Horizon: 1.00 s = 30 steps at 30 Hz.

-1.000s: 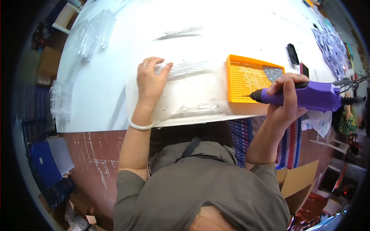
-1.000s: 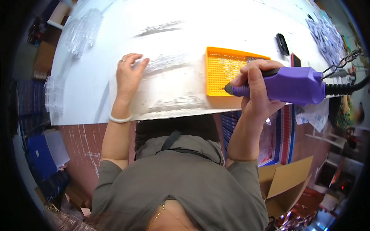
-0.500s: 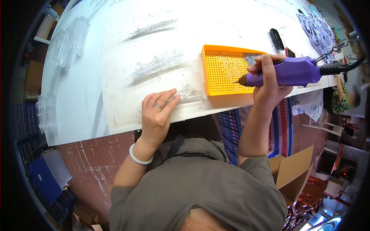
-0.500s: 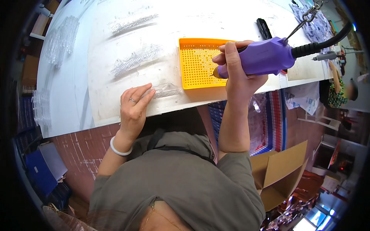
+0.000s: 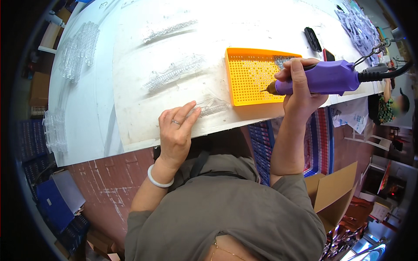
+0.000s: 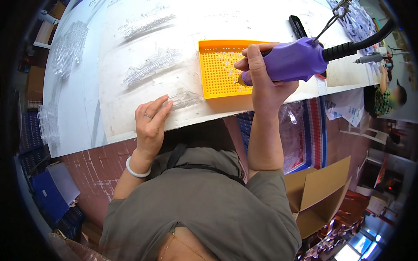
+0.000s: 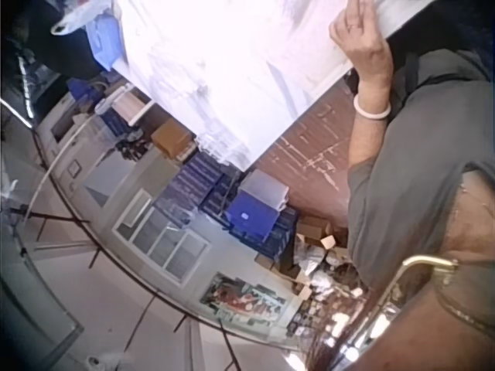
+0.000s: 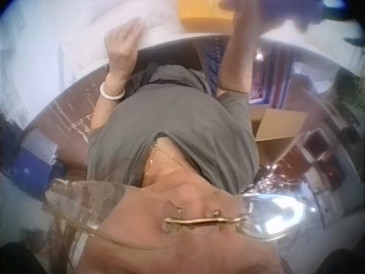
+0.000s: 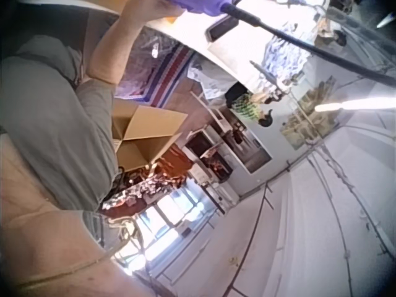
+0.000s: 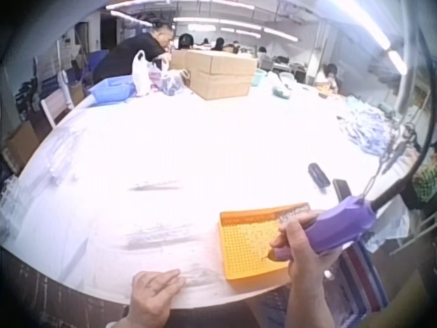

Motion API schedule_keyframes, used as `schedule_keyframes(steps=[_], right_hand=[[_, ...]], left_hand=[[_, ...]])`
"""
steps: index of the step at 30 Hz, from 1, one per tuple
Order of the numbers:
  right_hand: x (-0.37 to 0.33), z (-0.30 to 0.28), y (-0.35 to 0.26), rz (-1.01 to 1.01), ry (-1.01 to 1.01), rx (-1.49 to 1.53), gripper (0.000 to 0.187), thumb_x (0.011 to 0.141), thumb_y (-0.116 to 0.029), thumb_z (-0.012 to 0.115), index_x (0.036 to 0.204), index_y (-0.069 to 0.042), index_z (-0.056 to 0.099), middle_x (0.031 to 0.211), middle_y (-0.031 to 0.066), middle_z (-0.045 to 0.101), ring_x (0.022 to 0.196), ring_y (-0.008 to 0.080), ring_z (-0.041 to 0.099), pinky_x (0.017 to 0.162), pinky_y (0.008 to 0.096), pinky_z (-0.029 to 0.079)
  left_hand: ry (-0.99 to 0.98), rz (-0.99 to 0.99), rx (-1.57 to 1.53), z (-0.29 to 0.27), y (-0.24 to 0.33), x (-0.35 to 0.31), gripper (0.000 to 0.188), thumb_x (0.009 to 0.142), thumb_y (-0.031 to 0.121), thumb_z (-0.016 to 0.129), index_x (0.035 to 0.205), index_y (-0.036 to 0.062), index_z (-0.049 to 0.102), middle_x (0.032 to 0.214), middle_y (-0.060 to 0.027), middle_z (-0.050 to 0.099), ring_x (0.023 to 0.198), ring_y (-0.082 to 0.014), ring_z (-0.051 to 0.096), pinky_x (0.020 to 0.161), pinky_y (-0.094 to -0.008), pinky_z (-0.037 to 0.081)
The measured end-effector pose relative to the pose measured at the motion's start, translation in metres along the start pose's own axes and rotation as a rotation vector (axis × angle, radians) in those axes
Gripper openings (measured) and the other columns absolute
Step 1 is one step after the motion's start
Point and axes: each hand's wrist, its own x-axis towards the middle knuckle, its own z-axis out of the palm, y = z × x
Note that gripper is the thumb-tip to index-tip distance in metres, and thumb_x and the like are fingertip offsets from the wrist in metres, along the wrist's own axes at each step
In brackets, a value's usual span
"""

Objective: Attaching small silver rhinestones to clear plastic toy ships using a hot-fix setter tool.

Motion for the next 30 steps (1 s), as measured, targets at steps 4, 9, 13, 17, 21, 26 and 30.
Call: schedule_keyframes(steps=[4, 9, 13, 17, 21, 26, 30], right_hand=[[-0.001, 0.0, 0.0, 0.008, -0.017, 0.002, 0.008, 0.087, -0.003, 0.067, 0.091, 0.002, 0.063, 0.072, 0.0093, 0.066, 0.06, 0.0143, 0.067, 0.052, 0.0198, 0.052], [0.0, 0.0, -0.001, -0.003, -0.002, -0.006, 0.008, 0.087, -0.003, 0.067, 0.091, 0.002, 0.063, 0.072, 0.0094, 0.066, 0.06, 0.0141, 0.067, 0.052, 0.0203, 0.053], [0.0, 0.0, 0.004, -0.019, -0.024, -0.008, 0.008, 0.087, -0.003, 0.067, 0.09, 0.002, 0.062, 0.072, 0.0091, 0.066, 0.06, 0.0146, 0.067, 0.053, 0.0203, 0.053], [0.001, -0.003, 0.003, 0.025, -0.056, 0.021, 0.006, 0.087, -0.003, 0.067, 0.088, 0.001, 0.062, 0.072, 0.0089, 0.066, 0.06, 0.0144, 0.067, 0.053, 0.0204, 0.053], [0.002, -0.003, 0.006, -0.016, -0.138, 0.017, 0.005, 0.086, -0.001, 0.066, 0.087, 0.001, 0.061, 0.071, 0.0093, 0.066, 0.059, 0.0139, 0.066, 0.053, 0.0217, 0.054], [0.002, 0.005, -0.008, 0.013, -0.078, 0.013, 0.008, 0.084, 0.0, 0.064, 0.089, 0.0, 0.058, 0.072, 0.0109, 0.061, 0.054, 0.0168, 0.058, 0.054, 0.0269, 0.05], [0.004, 0.014, -0.022, -0.129, -0.105, 0.134, 0.008, 0.085, -0.001, 0.061, 0.09, 0.0, 0.055, 0.074, 0.0137, 0.061, 0.051, 0.0164, 0.056, 0.05, 0.0268, 0.05]], left_hand=[[-0.011, 0.003, 0.003, -0.001, -0.001, 0.001, 0.026, 0.08, -0.002, 0.066, 0.105, 0.0033, 0.069, 0.114, -0.0075, 0.065, 0.098, -0.0232, 0.059, 0.089, -0.0363, 0.043], [-0.004, 0.0, -0.012, 0.0, -0.002, 0.001, 0.027, 0.079, -0.002, 0.065, 0.105, 0.004, 0.069, 0.114, -0.007, 0.065, 0.099, -0.0234, 0.058, 0.089, -0.0364, 0.042], [-0.019, 0.024, 0.135, -0.004, 0.005, 0.002, 0.031, 0.078, -0.004, 0.063, 0.107, 0.0051, 0.069, 0.119, -0.006, 0.062, 0.104, -0.0242, 0.055, 0.088, -0.0363, 0.042], [-0.049, 0.014, 0.162, 0.0, 0.01, -0.007, 0.037, 0.075, -0.005, 0.062, 0.11, 0.0056, 0.068, 0.123, -0.0059, 0.06, 0.106, -0.0244, 0.052, 0.09, -0.0366, 0.041], [-0.061, 0.039, 0.109, 0.001, 0.008, -0.012, 0.042, 0.075, -0.004, 0.06, 0.116, 0.0067, 0.066, 0.126, -0.0034, 0.059, 0.107, -0.0231, 0.051, 0.093, -0.0362, 0.038], [-0.132, 0.061, 0.178, -0.004, 0.01, -0.012, 0.04, 0.081, 0.004, 0.06, 0.12, 0.009, 0.065, 0.13, 0.0005, 0.057, 0.111, -0.0224, 0.048, 0.095, -0.0365, 0.035], [-0.11, 0.065, 0.139, 0.001, 0.014, -0.012, 0.039, 0.083, 0.012, 0.063, 0.121, 0.0087, 0.063, 0.131, 0.0013, 0.057, 0.114, -0.0221, 0.047, 0.097, -0.0393, 0.032]])
